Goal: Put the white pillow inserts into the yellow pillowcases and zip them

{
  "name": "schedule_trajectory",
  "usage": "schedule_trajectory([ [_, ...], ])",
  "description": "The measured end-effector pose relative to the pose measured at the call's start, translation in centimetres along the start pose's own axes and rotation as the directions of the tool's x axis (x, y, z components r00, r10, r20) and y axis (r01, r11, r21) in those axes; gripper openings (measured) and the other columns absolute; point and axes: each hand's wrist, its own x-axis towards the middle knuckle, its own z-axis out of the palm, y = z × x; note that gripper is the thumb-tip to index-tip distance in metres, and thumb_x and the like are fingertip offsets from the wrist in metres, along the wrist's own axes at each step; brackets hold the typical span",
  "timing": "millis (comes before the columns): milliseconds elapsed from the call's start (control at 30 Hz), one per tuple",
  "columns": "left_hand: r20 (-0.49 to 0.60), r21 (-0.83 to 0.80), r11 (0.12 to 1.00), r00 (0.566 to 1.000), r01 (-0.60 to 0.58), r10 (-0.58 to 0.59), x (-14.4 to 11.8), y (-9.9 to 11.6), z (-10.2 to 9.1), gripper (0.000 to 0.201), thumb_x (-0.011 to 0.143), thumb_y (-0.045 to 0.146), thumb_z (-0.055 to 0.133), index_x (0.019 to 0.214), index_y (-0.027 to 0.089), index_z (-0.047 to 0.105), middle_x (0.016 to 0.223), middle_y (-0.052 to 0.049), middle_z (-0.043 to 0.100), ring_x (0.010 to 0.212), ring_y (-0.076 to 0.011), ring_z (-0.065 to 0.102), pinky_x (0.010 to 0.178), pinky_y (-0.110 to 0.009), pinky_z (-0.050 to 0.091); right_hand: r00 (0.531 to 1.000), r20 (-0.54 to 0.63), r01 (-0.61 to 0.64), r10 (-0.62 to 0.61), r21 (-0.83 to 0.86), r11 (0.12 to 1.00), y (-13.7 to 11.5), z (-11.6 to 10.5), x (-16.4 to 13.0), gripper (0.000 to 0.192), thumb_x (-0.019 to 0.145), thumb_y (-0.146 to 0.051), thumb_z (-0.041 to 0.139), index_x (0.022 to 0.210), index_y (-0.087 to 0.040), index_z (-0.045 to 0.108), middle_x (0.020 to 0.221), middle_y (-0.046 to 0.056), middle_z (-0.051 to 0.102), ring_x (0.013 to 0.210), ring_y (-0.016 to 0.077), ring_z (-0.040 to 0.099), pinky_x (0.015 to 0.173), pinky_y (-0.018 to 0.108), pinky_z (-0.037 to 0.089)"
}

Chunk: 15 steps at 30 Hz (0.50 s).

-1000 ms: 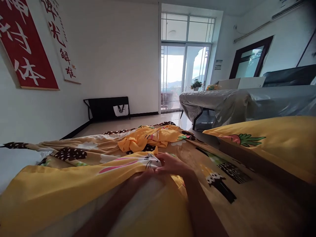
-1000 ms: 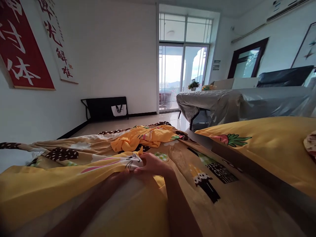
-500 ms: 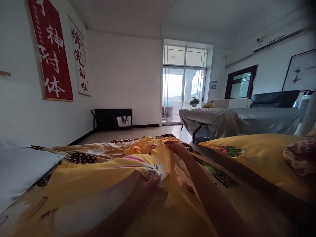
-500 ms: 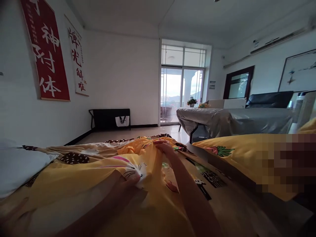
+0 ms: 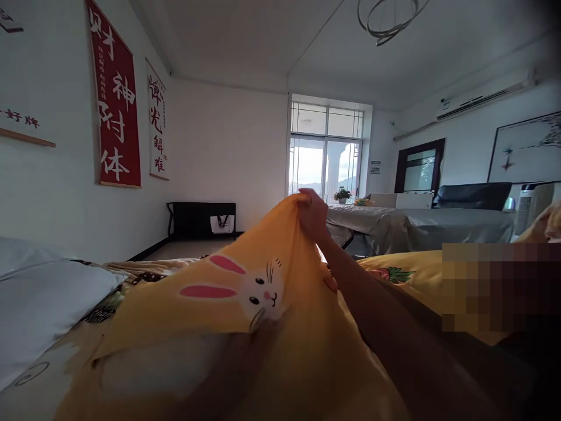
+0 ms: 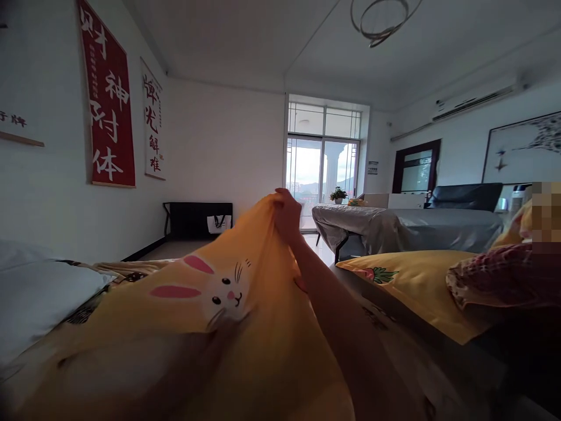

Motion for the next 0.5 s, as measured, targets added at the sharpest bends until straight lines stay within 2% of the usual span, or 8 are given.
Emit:
schedule_trajectory([
  [33, -0.029, 0.048, 0.998, 0.999, -0.031, 0.032, -0.3, 0.4, -0.4, 0.038, 0.082, 0.047, 0.048, 0.101, 0.023, 0.072, 0.113, -0.006, 0.065, 0.122, -0.0294, 0.047, 0.115, -0.04, 0.019, 1.0, -0.004, 0.006, -0.006, -0.016, 1.0, -0.5, -0.1, 0.4, 0.042, 0.075, -0.012, 0.04, 0.113, -0.016, 0.059, 0.099, 0.008, 0.067, 0.087, 0.0189, 0.059, 0.08, 0.032, 0.044],
  [133, -0.119, 0.064, 0.997, 0.992, -0.045, 0.053, -0.7, 0.8, -1.5, 0.041, 0.083, 0.048, 0.046, 0.099, 0.021, 0.072, 0.106, -0.006, 0.068, 0.111, -0.0295, 0.055, 0.107, -0.039, 0.033, 0.985, 0.138, 0.104, -0.099, -0.028, 0.994, -1.9, -0.2, 1.3, 0.042, 0.075, -0.009, 0.038, 0.109, -0.016, 0.061, 0.095, 0.007, 0.067, 0.086, 0.0183, 0.059, 0.08, 0.032, 0.044],
  [167, -0.151, 0.035, 0.998, 0.987, -0.047, 0.051, -0.8, 0.7, -1.7, 0.041, 0.081, 0.049, 0.049, 0.1, 0.02, 0.071, 0.109, -0.006, 0.067, 0.113, -0.0297, 0.054, 0.108, -0.039, 0.032, 0.984, 0.129, 0.124, -0.12, -0.025, 0.992, -2.3, -0.2, 1.5, 0.042, 0.075, -0.009, 0.038, 0.11, -0.017, 0.061, 0.094, 0.007, 0.067, 0.087, 0.0181, 0.059, 0.08, 0.032, 0.044],
  [233, -0.178, -0.023, 0.998, 0.983, -0.051, 0.046, -0.9, 0.4, -1.9, 0.042, 0.078, 0.049, 0.054, 0.104, 0.02, 0.069, 0.117, -0.007, 0.064, 0.12, -0.0299, 0.049, 0.112, -0.04, 0.026, 0.995, 0.012, 0.1, -0.1, -0.031, 0.995, -3.0, -0.2, 1.9, 0.044, 0.075, -0.009, 0.038, 0.114, -0.017, 0.058, 0.092, 0.006, 0.065, 0.085, 0.0175, 0.057, 0.079, 0.032, 0.043],
  [300, -0.154, -0.045, 0.998, 0.988, -0.041, 0.033, -1.2, 0.2, -1.9, 0.041, 0.077, 0.048, 0.056, 0.103, 0.02, 0.07, 0.119, -0.008, 0.064, 0.123, -0.0305, 0.047, 0.113, -0.04, 0.023, 0.996, -0.042, 0.081, -0.083, -0.053, 0.995, -3.7, -0.3, 2.2, 0.047, 0.077, -0.009, 0.037, 0.119, -0.018, 0.054, 0.086, 0.004, 0.063, 0.078, 0.0165, 0.056, 0.075, 0.031, 0.043],
  [367, -0.086, -0.019, 0.998, 0.995, -0.056, 0.054, -2.1, 0.2, -2.1, 0.035, 0.075, 0.047, 0.058, 0.097, 0.024, 0.072, 0.106, -0.007, 0.069, 0.119, -0.0318, 0.05, 0.11, -0.041, 0.029, 0.995, -0.041, 0.09, -0.095, -0.101, 0.991, -4.1, -0.4, 2.1, 0.046, 0.079, -0.009, 0.035, 0.12, -0.02, 0.053, 0.083, 0.004, 0.06, 0.074, 0.016, 0.054, 0.073, 0.032, 0.043],
  [500, 0.024, 0.017, 0.991, 0.991, -0.132, 0.131, -4.4, 1.5, -3.9, 0.024, 0.067, 0.038, 0.064, 0.09, 0.036, 0.071, 0.077, -0.001, 0.07, 0.096, -0.0298, 0.062, 0.084, -0.037, 0.05, 0.987, -0.096, 0.097, -0.126, -0.263, 0.96, -4.1, -0.2, 1.2, 0.043, 0.083, -0.012, 0.033, 0.12, -0.021, 0.053, 0.089, 0.007, 0.057, 0.069, 0.0162, 0.051, 0.068, 0.035, 0.044],
])
